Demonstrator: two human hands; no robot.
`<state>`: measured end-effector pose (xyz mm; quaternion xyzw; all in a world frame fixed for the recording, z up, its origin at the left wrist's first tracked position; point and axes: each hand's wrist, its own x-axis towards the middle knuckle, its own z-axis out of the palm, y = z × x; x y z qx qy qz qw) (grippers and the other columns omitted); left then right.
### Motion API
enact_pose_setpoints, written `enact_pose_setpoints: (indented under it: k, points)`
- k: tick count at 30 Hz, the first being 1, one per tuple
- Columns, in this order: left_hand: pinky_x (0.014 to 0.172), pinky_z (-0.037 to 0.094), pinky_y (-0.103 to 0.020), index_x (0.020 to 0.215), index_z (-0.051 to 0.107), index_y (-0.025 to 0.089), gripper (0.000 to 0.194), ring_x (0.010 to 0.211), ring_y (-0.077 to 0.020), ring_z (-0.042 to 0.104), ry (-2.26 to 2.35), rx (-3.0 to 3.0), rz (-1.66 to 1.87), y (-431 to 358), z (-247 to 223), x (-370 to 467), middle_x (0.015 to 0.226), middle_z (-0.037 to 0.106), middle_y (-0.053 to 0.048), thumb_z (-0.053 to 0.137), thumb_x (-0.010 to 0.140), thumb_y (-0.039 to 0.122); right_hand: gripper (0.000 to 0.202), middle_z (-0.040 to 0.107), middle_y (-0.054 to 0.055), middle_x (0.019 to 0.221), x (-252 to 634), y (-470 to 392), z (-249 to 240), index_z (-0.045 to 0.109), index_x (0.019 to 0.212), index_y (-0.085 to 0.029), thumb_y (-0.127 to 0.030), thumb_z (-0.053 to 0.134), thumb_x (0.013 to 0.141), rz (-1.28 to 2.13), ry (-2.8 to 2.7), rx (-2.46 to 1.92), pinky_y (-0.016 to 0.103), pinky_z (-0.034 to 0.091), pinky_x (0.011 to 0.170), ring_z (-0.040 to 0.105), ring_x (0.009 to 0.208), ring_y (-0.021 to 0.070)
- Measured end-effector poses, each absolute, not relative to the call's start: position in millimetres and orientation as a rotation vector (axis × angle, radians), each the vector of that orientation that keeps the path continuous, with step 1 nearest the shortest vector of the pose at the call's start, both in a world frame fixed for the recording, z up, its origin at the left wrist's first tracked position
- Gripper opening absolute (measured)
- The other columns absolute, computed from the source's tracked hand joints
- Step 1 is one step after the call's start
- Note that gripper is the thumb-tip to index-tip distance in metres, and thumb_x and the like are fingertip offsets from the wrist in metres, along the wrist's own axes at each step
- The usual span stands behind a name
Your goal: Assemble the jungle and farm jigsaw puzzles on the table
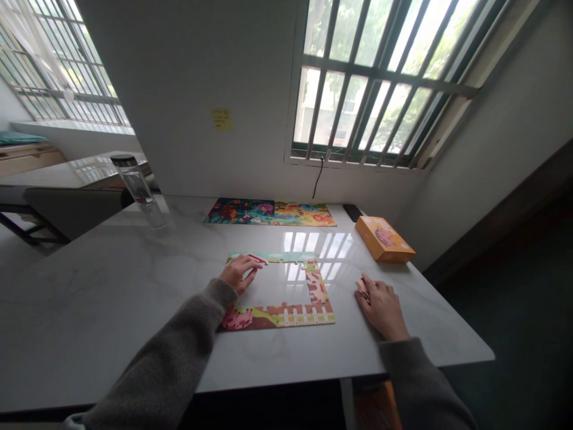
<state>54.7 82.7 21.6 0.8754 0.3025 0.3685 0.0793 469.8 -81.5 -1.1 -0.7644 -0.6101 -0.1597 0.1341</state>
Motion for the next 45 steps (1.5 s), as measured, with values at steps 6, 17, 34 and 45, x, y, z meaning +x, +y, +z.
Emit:
enact_pose_setpoints:
  k: [6,17,34,45]
  points:
    - [0.09,0.05,-0.039,0.097,0.071,0.023,0.021,0.094,-0.0216,0.063,0.915,2.609,1.094,82.3,22.1,55.6,0.099,0.072,-0.006,0.051,0.091,0.021,0.055,0.058,0.018,0.11,470.0,-71.4,4.2,0.048,0.145,-0.013,-0.043,0.044,0.099,-0.462,-1.752,-2.031,0.047,0.046,0.091,0.05,0.1,0.0316]
    - [0.079,0.053,-0.031,0.103,0.072,0.02,0.025,0.092,-0.0191,0.068,0.854,2.174,1.071,66.9,31.5,70.3,0.104,0.073,-0.007,0.054,0.094,0.035,0.066,0.053,0.013,0.124,329.7,-26.3,63.1,0.027,0.157,-0.028,-0.036,0.054,0.097,-0.049,-2.197,-1.437,0.047,0.048,0.101,0.047,0.118,0.0306]
    - [0.076,0.056,-0.033,0.116,0.061,0.015,0.049,0.087,-0.0232,0.071,0.57,1.582,0.861,65.0,22.6,86.0,0.101,0.071,-0.01,0.076,0.079,0.044,0.1,0.034,0.014,0.149,279.4,8.6,48.2,0.013,0.16,-0.033,-0.029,0.076,0.082,0.129,-2.246,-1.081,0.058,0.044,0.11,0.033,0.139,0.0356]
    - [0.098,0.053,-0.038,0.122,0.061,0.021,0.048,0.109,-0.0248,0.067,0.776,2.116,0.932,62.6,22.2,77.6,0.116,0.069,-0.007,0.059,0.075,0.01,0.048,0.06,0.009,0.115,294.6,18.2,36.0,0.048,0.141,-0.025,-0.022,0.057,0.094,0.42,-2.094,-1.195,0.042,0.052,0.094,0.06,0.105,0.0233]
